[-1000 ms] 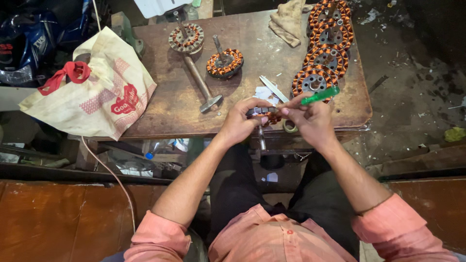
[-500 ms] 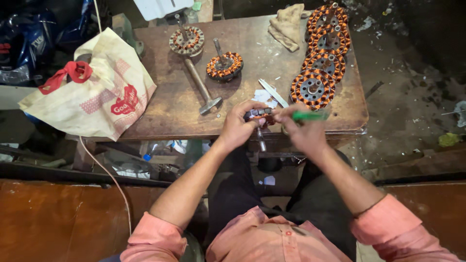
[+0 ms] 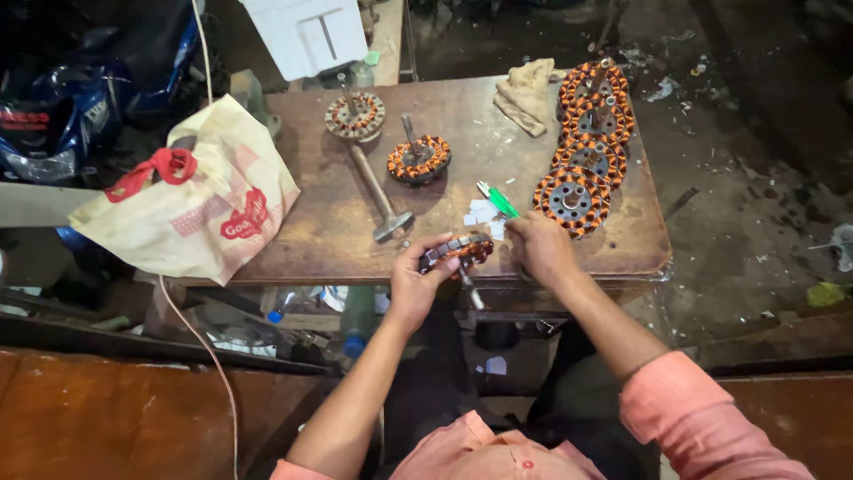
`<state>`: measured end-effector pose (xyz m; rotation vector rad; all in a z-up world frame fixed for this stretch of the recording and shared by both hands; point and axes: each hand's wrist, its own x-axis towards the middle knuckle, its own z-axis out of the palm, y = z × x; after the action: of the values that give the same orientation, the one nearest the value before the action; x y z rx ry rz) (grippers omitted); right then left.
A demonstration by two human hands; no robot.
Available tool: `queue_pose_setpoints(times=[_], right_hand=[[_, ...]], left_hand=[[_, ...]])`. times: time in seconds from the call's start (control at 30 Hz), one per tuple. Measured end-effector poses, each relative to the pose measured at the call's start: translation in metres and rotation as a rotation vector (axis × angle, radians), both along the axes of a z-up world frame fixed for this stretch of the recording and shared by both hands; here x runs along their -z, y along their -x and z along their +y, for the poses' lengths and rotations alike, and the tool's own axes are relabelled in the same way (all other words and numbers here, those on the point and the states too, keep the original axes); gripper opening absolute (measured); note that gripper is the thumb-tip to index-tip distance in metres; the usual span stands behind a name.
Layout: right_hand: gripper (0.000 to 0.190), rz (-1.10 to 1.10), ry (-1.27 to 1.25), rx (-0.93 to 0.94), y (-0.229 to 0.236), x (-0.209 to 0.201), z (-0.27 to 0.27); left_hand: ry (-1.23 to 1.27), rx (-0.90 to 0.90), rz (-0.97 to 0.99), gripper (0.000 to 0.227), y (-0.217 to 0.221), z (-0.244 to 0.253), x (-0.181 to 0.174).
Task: The person sits at a workbench and assembles a motor stator by inserting small white insulating pieces into the slots of a copper-wound component. They use a green-handled tool to press the pieces in and a pair of scissors to trim excess material. The person handles multiple stator parts and tools throughout the task.
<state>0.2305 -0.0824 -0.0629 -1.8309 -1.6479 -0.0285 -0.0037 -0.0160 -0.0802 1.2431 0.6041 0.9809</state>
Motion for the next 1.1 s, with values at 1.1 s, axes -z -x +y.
queue_pose_setpoints(times=[1.1], right_hand=[[0.015,0.029,-0.310,-0.308,0.029,-0.072,-0.039]], left_hand=[[-0.181,0.247,0.199,0.034,-0.029,0.012,-0.053]])
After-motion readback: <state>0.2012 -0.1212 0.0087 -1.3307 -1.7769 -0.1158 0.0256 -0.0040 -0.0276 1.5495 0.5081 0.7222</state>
